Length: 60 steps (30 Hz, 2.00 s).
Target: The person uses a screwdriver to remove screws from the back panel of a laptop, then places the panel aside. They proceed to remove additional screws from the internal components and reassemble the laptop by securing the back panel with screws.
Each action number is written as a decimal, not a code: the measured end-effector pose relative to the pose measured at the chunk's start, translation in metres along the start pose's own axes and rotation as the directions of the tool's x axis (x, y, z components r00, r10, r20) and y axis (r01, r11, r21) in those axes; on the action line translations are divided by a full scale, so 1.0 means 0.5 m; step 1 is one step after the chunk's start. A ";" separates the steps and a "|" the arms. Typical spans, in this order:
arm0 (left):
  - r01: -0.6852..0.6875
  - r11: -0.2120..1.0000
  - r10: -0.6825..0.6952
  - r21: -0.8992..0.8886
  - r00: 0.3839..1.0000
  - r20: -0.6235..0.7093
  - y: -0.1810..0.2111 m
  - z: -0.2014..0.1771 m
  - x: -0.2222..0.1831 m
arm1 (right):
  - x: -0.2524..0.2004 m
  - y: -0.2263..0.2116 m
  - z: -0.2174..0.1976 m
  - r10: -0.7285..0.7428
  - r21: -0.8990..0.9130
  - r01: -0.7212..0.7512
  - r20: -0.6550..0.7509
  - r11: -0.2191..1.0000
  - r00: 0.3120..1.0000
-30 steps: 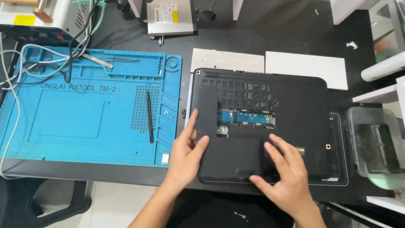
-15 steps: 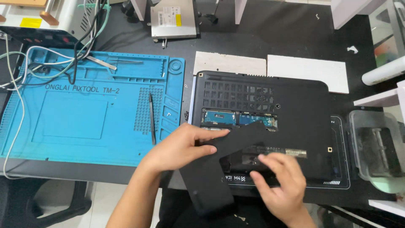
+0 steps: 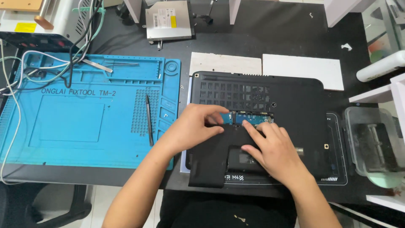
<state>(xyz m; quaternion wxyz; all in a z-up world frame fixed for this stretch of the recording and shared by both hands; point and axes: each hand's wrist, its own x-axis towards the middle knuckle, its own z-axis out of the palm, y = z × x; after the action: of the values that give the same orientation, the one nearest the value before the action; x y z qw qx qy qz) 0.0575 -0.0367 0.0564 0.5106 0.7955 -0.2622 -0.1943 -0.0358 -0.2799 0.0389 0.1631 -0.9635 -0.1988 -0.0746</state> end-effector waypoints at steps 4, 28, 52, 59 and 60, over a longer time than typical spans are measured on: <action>-0.154 0.988 0.153 0.010 0.969 -0.192 -0.031 -0.013 -0.025 | 0.034 0.002 -0.022 -0.021 -0.060 0.022 0.018 0.998 1.000; -0.150 0.846 0.338 0.512 0.893 -0.297 -0.097 0.090 -0.232 | 0.062 0.035 0.006 0.035 -0.005 -0.035 0.014 0.999 0.999; -0.127 0.748 0.299 0.652 0.941 -0.160 -0.056 0.157 -0.206 | 0.044 0.011 0.042 0.063 0.034 -0.067 0.120 0.997 0.991; -0.123 0.711 0.273 0.692 0.956 -0.110 -0.051 0.154 -0.210 | 0.045 0.017 0.041 0.041 0.002 -0.042 0.195 0.999 0.980; -0.118 0.721 0.254 0.683 0.962 -0.102 -0.047 0.152 -0.209 | 0.043 0.016 0.043 0.031 -0.015 -0.029 0.188 0.999 0.982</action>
<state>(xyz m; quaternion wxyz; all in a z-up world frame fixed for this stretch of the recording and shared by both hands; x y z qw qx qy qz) -0.0633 -0.0185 0.0085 0.2296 0.9095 -0.3440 0.0416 -0.0110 -0.2718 0.0211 0.1390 -0.9701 -0.1984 0.0181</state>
